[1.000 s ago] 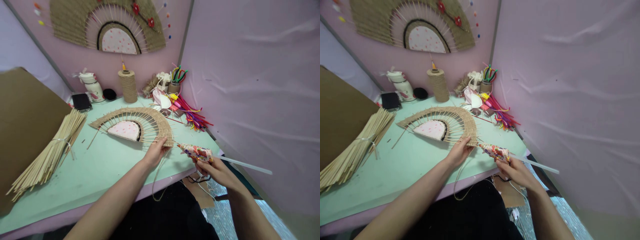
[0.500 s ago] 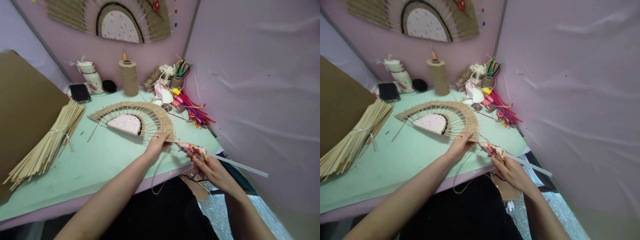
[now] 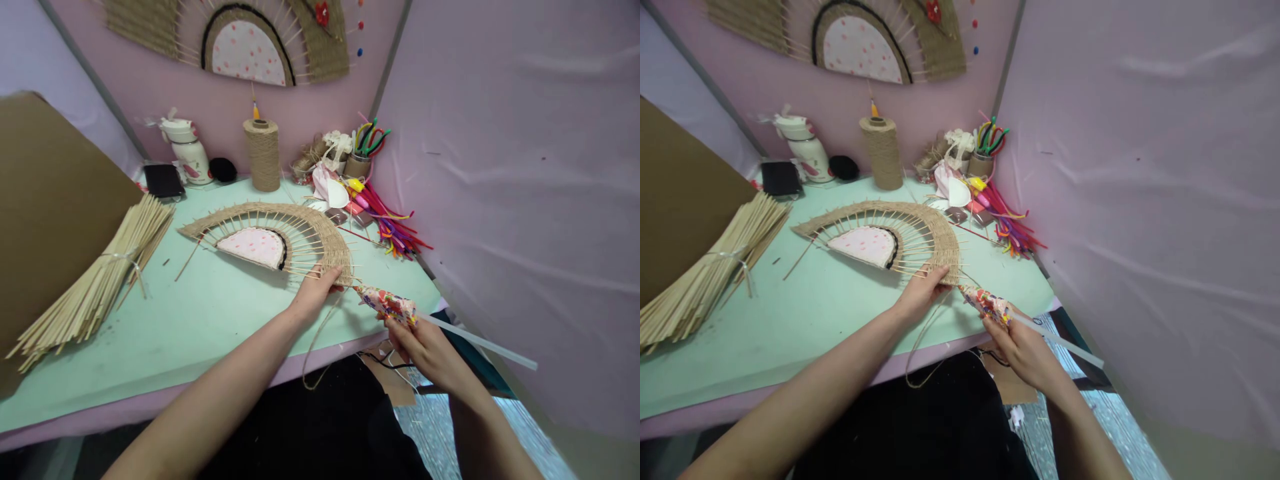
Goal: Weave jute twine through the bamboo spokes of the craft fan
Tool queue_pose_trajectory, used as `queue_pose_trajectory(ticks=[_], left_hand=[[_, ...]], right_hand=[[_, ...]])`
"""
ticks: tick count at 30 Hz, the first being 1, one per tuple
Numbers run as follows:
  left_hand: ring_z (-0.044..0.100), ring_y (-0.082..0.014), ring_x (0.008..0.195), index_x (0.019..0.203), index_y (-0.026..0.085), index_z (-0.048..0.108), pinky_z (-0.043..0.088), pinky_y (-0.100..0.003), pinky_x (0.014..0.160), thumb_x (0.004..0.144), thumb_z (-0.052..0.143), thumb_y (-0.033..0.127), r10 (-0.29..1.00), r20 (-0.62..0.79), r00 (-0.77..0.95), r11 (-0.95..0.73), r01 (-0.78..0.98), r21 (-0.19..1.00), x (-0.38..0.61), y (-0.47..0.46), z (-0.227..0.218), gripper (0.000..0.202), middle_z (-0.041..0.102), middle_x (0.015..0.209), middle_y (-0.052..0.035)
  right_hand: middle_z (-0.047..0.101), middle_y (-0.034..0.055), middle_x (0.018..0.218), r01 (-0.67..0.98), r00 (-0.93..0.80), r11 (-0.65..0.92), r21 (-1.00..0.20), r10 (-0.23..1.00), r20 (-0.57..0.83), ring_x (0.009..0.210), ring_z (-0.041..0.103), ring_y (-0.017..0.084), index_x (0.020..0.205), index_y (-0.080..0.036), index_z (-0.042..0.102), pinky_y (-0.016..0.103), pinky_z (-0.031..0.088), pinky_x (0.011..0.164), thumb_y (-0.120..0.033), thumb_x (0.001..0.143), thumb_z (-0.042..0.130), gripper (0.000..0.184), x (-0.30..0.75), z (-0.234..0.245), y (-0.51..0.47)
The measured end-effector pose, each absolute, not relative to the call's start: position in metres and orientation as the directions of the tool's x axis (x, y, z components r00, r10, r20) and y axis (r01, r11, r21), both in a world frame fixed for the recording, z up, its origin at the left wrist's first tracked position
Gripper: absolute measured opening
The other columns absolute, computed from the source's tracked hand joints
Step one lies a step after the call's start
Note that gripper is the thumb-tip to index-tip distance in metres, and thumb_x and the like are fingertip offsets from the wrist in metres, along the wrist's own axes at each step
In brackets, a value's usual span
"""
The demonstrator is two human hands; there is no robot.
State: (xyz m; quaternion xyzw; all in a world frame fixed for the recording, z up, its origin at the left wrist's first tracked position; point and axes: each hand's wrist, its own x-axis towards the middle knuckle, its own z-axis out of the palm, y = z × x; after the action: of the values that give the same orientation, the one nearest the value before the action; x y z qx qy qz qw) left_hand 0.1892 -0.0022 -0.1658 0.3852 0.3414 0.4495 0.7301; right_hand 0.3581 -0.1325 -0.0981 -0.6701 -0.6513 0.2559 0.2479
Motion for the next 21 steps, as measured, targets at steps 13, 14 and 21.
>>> queue_pose_trajectory(ticks=[13, 14, 21], left_hand=[[0.062, -0.0117, 0.069, 0.108, 0.020, 0.063, 0.051, -0.023, 0.067, 0.076, 0.071, 0.037, 0.923, -0.168, 0.346, 0.301, -0.375, 0.877, 0.1903, -0.0019, -0.1698, 0.037, 0.069, 0.085, -0.0028], [0.062, -0.0116, 0.068, 0.107, 0.020, 0.064, 0.051, -0.023, 0.067, 0.076, 0.072, 0.037, 0.923, -0.168, 0.347, 0.301, -0.376, 0.877, 0.1903, -0.0017, -0.1701, 0.037, 0.068, 0.084, -0.0024], [0.062, -0.0115, 0.069, 0.108, 0.020, 0.064, 0.052, -0.023, 0.069, 0.076, 0.071, 0.039, 0.924, -0.142, 0.355, 0.283, -0.383, 0.879, 0.1898, -0.0019, -0.1706, 0.038, 0.069, 0.087, -0.0026]], right_hand=[[0.050, 0.0003, 0.051, 0.774, -0.002, -0.073, -0.630, 0.993, -0.117, 0.052, 0.048, 0.015, 0.056, -0.022, 0.044, 0.028, 0.038, 0.056, -0.059, 0.093, 0.030, 0.055, 0.3600, -0.0990, -0.1332], [0.050, 0.0003, 0.051, 0.774, -0.002, -0.075, -0.629, 0.993, -0.120, 0.052, 0.048, 0.015, 0.056, -0.022, 0.044, 0.028, 0.038, 0.057, -0.059, 0.093, 0.030, 0.055, 0.3601, -0.0988, -0.1333], [0.050, 0.0005, 0.051, 0.761, 0.018, -0.104, -0.640, 0.990, -0.140, 0.051, 0.048, 0.015, 0.058, -0.022, 0.044, 0.027, 0.038, 0.054, -0.060, 0.092, 0.031, 0.053, 0.3586, -0.0989, -0.1332]])
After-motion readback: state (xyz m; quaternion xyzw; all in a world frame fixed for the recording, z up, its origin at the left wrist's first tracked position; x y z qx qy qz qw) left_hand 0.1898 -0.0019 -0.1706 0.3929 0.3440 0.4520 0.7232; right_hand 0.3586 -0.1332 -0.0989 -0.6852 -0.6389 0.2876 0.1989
